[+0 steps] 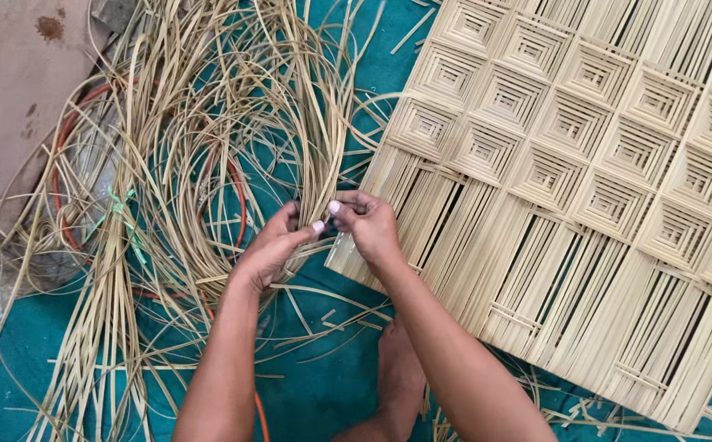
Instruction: The person weaves thin bamboo strips into a large mat with a repeating square pattern. They interlace the strips by hand, periodically pressing the mat flat to tighten the weave and maintain alignment.
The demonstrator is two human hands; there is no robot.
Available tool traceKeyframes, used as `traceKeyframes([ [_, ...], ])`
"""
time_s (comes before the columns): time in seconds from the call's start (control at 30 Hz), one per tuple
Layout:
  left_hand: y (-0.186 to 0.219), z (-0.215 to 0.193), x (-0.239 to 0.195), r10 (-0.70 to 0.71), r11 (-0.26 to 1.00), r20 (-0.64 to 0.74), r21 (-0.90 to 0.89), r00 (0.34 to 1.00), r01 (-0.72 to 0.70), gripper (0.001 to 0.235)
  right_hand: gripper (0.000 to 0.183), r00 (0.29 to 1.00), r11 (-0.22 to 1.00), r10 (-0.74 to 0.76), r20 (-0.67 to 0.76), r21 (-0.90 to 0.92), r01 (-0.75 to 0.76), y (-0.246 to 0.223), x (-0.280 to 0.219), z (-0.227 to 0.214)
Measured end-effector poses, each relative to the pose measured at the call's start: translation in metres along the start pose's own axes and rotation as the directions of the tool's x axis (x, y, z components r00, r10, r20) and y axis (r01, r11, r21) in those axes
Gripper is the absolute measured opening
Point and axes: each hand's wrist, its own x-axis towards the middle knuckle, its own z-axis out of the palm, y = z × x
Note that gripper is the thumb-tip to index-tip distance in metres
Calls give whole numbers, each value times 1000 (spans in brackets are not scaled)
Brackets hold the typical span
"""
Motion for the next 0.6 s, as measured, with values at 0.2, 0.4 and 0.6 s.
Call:
traceKeyframes([
  [0.2, -10, -2, 10, 46, 996, -27, -78, 999, -48, 57, 27, 1000, 997, 25, 12, 67, -25, -17, -9, -1],
  [0.4, -15, -14, 12, 54, 994, -57, -92, 997, -59, 55, 20, 1000, 1000, 7, 19, -20, -7, -11, -9, 3],
  [0.6, -13, -6, 9, 41, 993, -126, -101, 991, -54, 63, 16, 999, 999, 51, -3, 9, -51, -32, -21, 6],
])
